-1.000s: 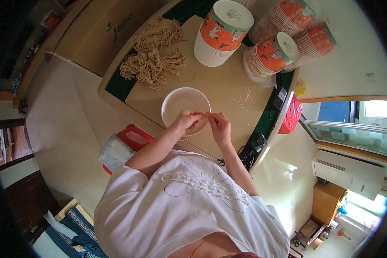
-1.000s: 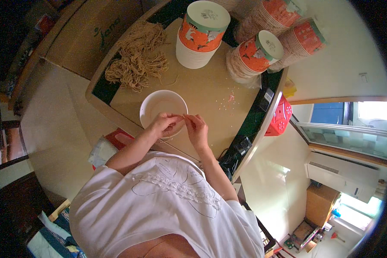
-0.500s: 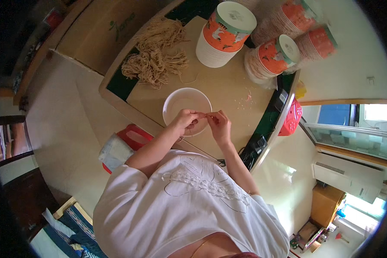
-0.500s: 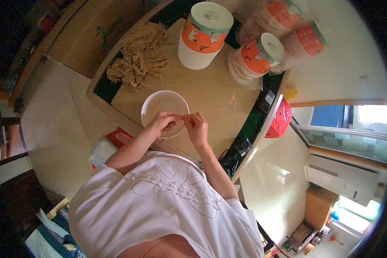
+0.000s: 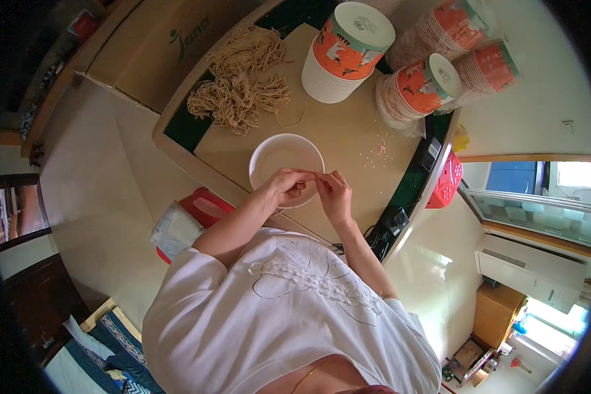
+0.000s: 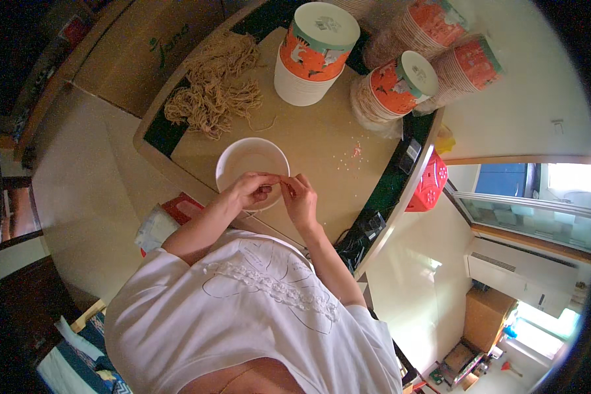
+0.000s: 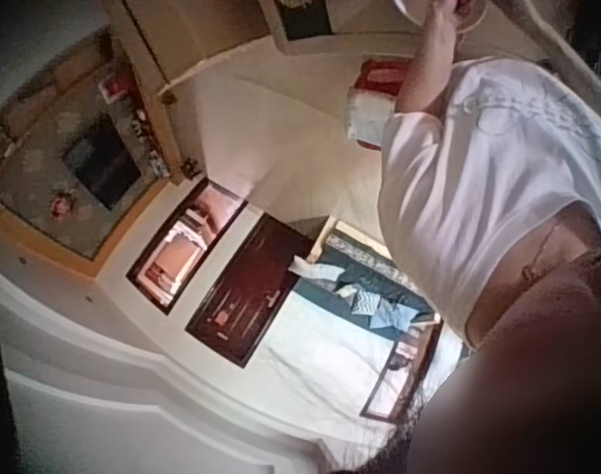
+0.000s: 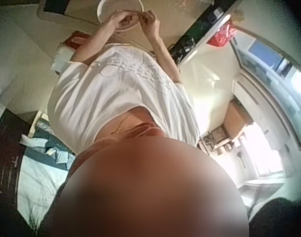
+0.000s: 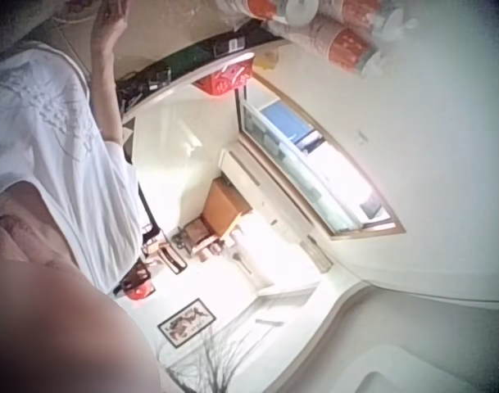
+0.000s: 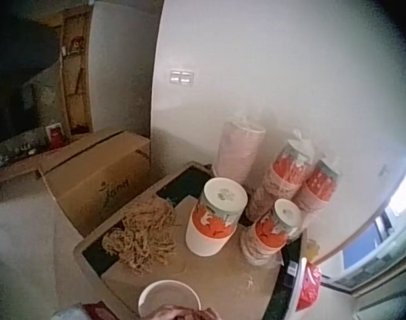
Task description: Threading decorative strings through holes in paper bowls for packaging.
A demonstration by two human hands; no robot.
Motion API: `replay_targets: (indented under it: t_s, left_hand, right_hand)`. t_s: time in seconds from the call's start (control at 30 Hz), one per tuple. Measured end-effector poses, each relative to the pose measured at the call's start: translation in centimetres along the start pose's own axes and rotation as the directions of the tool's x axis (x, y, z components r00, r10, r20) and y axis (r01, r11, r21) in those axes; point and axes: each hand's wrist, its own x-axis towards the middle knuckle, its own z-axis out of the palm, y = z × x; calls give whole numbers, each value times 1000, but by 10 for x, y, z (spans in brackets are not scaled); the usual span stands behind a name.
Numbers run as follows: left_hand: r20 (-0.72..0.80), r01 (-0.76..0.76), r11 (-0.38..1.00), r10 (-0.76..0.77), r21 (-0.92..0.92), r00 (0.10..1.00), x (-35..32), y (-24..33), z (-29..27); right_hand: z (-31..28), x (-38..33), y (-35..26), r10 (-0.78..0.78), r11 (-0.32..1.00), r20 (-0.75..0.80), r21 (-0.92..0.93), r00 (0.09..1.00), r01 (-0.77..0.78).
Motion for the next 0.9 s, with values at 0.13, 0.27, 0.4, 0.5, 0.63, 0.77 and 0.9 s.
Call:
replay_targets:
  t_s: [0.13, 0.27, 0.4, 0.5, 0.63, 0.77, 0.9]
  left_hand:
    - [29, -21, 998, 19, 62, 999, -4, 2, -1]
    - [29, -71, 995, 69, 72, 997, -5, 4, 0]
    - [-5, -87, 994, 87, 72, 996, -9, 5, 3]
    - [-28, -86, 992, 89, 93, 996, -10, 5, 3]
    - [-59, -102, 985, 111, 136, 992, -12, 6, 2]
    - [-74, -88, 989, 97, 116, 993, -18, 12, 8]
    - [-70, -217, 880, 271, 422, 960, -22, 14, 18]
  right_hand:
    - [-1, 4, -13, 65, 998, 9, 5, 998, -65]
    - [0, 6, -14, 87, 994, 42, -72, 995, -83]
    - [1, 6, -9, 86, 995, 28, -59, 996, -84]
    - [1, 6, -10, 81, 995, 33, -65, 996, -78]
    - [2, 6, -5, 53, 995, 20, -84, 998, -51]
    - [1, 6, -5, 78, 993, 35, -89, 996, -74]
    - [3, 5, -3, 52, 995, 25, -87, 998, -50]
